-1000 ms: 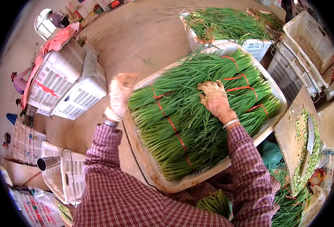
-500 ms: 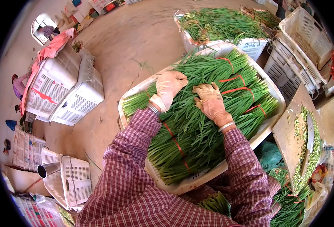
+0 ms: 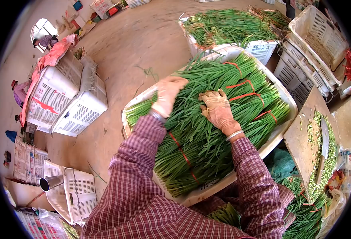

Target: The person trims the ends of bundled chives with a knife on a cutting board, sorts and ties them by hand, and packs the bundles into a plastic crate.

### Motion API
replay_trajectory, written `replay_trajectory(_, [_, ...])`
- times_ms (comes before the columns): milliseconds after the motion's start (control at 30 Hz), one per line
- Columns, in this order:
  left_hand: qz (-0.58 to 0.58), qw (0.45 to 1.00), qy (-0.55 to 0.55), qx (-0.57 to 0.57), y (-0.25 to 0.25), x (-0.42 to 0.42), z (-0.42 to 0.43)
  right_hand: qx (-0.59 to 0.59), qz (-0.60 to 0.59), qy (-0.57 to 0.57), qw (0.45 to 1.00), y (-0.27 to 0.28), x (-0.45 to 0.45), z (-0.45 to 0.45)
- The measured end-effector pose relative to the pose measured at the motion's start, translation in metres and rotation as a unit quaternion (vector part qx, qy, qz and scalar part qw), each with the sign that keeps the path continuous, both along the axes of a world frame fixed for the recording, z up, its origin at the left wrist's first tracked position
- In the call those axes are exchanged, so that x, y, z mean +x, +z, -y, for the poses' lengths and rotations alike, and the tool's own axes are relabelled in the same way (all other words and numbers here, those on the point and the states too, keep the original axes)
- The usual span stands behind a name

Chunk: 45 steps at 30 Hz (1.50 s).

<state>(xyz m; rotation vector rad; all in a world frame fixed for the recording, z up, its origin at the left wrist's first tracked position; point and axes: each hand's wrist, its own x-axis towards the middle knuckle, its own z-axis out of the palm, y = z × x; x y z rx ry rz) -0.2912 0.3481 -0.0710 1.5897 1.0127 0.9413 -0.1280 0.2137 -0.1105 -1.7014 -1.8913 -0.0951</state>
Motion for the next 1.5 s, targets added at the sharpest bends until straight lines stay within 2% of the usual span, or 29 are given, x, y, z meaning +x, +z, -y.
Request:
replay_trajectory(33, [0.021, 0.999, -0.019, 0.044, 0.009, -0.027, -0.003, 0.001, 0.0, -0.002, 1.0, 0.001, 0.001, 0.0])
replay_trajectory(67, [0.062, 0.995, 0.072, -0.032, 0.028, -0.043, -0.003, -0.001, -0.001, -0.001, 1.0, 0.001, 0.001, 0.0])
replay_trajectory(100, [0.15, 0.983, 0.102, 0.002, 0.024, -0.066, -0.02, -0.003, -0.004, 0.001, 1.0, 0.0, 0.0, 0.0])
replay_trajectory(133, [0.01, 0.97, 0.17, 0.172, 0.018, -0.094, -0.046, -0.003, -0.006, 0.003, 1.0, 0.0, -0.001, 0.0])
replay_trajectory(167, [-0.243, 0.858, 0.239, 0.384, 0.03, -0.117, -0.047, -0.002, -0.006, 0.002, 1.0, -0.001, -0.001, 0.0])
replay_trajectory(233, [-0.324, 0.779, 0.274, 0.462, 0.05, -0.117, -0.038, -0.002, -0.004, 0.001, 1.0, -0.001, 0.0, 0.0])
replay_trajectory(300, [-0.228, 0.868, 0.096, 0.43, 0.06, -0.107, -0.026, 0.004, -0.004, 0.001, 1.0, -0.003, -0.001, -0.001])
replay_trajectory(333, [-0.225, 0.885, 0.019, 0.408, 0.054, -0.097, -0.024, -0.013, -0.009, 0.0, 1.0, -0.001, -0.001, -0.001])
replay_trajectory(400, [-0.191, 0.892, -0.041, 0.407, 0.043, -0.047, 0.009, -0.017, -0.008, 0.001, 1.0, 0.003, -0.002, 0.001])
replay_trajectory(433, [-0.236, 0.864, -0.043, 0.443, 0.03, -0.028, 0.02, -0.019, -0.01, 0.002, 1.0, 0.004, -0.002, 0.002])
replay_trajectory(467, [-0.216, 0.886, -0.074, 0.403, 0.01, -0.011, 0.026, -0.018, -0.008, 0.003, 1.0, 0.004, -0.002, 0.002])
replay_trajectory(500, [-0.241, 0.864, -0.091, 0.433, -0.016, -0.002, 0.03, -0.011, 0.001, -0.001, 1.0, 0.002, -0.001, 0.002])
replay_trajectory(533, [-0.23, 0.885, -0.105, 0.39, -0.034, 0.008, 0.042, -0.004, 0.01, -0.006, 1.0, 0.001, 0.0, 0.002])
replay_trajectory(567, [-0.209, 0.928, -0.102, 0.29, -0.058, 0.018, 0.048, -0.005, 0.012, -0.007, 1.0, 0.002, 0.002, 0.004])
replay_trajectory(633, [-0.223, 0.928, -0.061, 0.293, -0.053, 0.015, 0.072, -0.001, -0.006, 0.028, 1.0, 0.008, 0.008, 0.009])
replay_trajectory(767, [-0.252, 0.917, -0.052, 0.304, -0.057, 0.015, 0.085, -0.024, -0.079, 0.078, 0.993, 0.024, 0.02, 0.016])
replay_trajectory(800, [-0.268, 0.909, -0.049, 0.315, -0.059, 0.017, 0.085, 0.011, -0.064, 0.087, 0.994, 0.031, 0.019, 0.016])
replay_trajectory(900, [-0.295, 0.899, -0.045, 0.32, -0.063, 0.022, 0.088, 0.03, -0.114, 0.069, 0.991, 0.052, 0.014, 0.017])
replay_trajectory(1033, [-0.325, 0.891, -0.043, 0.314, -0.061, 0.026, 0.098, 0.127, -0.075, 0.011, 0.989, 0.08, 0.007, -0.012])
replay_trajectory(1100, [-0.348, 0.87, -0.023, 0.349, -0.059, 0.027, 0.101, 0.098, -0.06, 0.006, 0.993, 0.079, 0.006, -0.032])
replay_trajectory(1167, [-0.351, 0.872, -0.032, 0.341, -0.06, 0.027, 0.102, 0.061, 0.017, -0.001, 0.998, 0.059, 0.003, -0.052])
replay_trajectory(1200, [-0.354, 0.87, -0.034, 0.341, -0.064, 0.027, 0.1, -0.021, 0.048, 0.008, 0.999, 0.052, 0.002, -0.057])
replay_trajectory(1233, [-0.358, 0.868, -0.036, 0.342, -0.066, 0.027, 0.099, -0.049, 0.061, 0.024, 0.997, 0.035, 0.006, -0.059])
replay_trajectory(1300, [-0.342, 0.863, -0.043, 0.368, -0.06, 0.018, 0.099, -0.045, 0.071, 0.035, 0.996, 0.006, 0.016, -0.052])
replay_trajectory(1400, [-0.311, 0.873, -0.121, 0.355, -0.027, -0.01, 0.103, -0.051, 0.045, 0.02, 0.998, 0.015, 0.014, -0.031])
replay_trajectory(1433, [-0.243, 0.898, -0.117, 0.347, -0.024, -0.021, 0.1, -0.053, 0.043, 0.015, 0.998, 0.012, 0.015, -0.029])
replay_trajectory(1500, [-0.065, 0.961, -0.16, 0.214, 0.009, -0.036, 0.084, -0.034, 0.017, 0.022, 0.999, 0.008, 0.015, -0.028])
